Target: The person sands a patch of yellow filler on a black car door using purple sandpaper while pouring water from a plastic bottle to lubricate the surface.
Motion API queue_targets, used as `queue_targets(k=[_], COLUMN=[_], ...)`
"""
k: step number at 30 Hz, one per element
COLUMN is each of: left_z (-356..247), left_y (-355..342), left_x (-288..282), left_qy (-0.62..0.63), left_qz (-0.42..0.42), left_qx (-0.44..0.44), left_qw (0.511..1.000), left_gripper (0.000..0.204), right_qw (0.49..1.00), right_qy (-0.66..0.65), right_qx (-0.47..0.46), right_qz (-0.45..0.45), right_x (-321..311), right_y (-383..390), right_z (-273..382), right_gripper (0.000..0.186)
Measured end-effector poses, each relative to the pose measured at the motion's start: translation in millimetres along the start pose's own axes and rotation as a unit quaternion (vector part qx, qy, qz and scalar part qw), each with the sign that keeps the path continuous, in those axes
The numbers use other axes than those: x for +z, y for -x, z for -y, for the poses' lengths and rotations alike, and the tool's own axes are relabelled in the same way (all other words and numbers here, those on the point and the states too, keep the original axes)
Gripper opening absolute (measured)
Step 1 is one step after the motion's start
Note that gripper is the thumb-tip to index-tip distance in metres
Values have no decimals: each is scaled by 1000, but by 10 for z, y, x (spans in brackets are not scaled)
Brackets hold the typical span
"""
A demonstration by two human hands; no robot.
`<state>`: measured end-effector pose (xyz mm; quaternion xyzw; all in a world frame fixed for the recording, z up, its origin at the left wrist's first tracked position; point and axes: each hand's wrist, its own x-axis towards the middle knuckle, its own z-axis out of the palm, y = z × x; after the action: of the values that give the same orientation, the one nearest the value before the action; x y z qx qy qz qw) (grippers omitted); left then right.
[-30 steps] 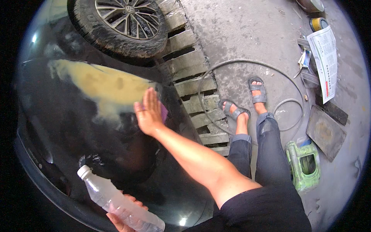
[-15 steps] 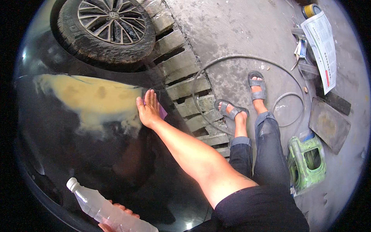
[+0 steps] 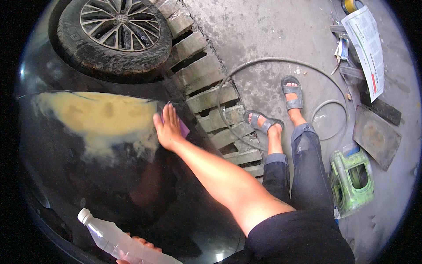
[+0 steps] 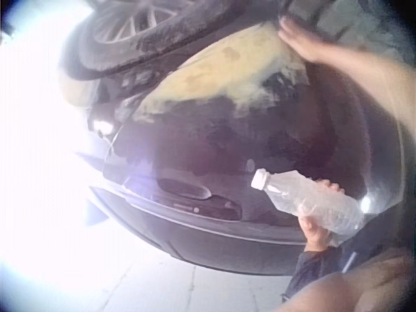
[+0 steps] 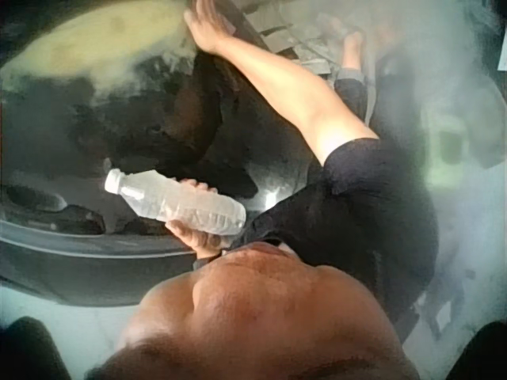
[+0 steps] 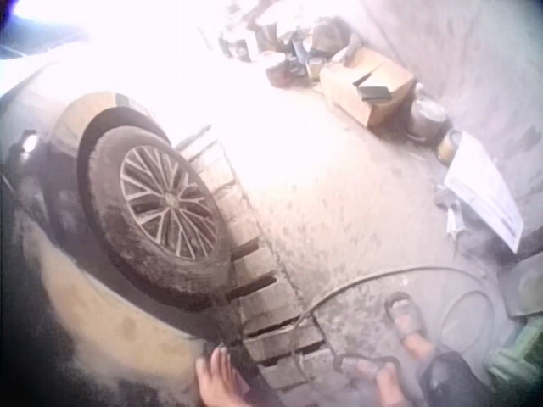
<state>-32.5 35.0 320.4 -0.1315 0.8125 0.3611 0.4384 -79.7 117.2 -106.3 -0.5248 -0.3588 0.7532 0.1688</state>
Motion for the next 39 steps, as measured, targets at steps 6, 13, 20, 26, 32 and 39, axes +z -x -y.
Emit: queue_targets(k=[6, 13, 20, 26, 32, 39], left_z=[-12, -29, -42, -33, -44, -48], left_y=[33, -15, -6, 26, -20, 32], left_x=[-21, -4, 27, -63, 110, 38], left_qy=[1, 9, -2, 15, -25, -39], left_qz=[-21, 12, -20, -22, 9, -10], left_qx=[19, -2, 12, -1, 3, 5], left_qw=[1000, 1000, 1000, 1000, 1000, 999], left_gripper=[102, 102, 103, 103, 102, 101], right_qw=[997, 999, 999, 996, 1000, 979], right_qy=[28, 3, 16, 14, 1, 62], right_qx=[-47, -38, -37, -83, 6, -193], right_qz=[63, -8, 31, 23, -4, 4], right_x=[283, 93, 201, 243, 36, 255], right_y=[1107, -11, 605, 178, -113, 373], right_z=[-190, -80, -154, 145, -187, 756], right_gripper=[78, 80, 79, 80, 82, 79])
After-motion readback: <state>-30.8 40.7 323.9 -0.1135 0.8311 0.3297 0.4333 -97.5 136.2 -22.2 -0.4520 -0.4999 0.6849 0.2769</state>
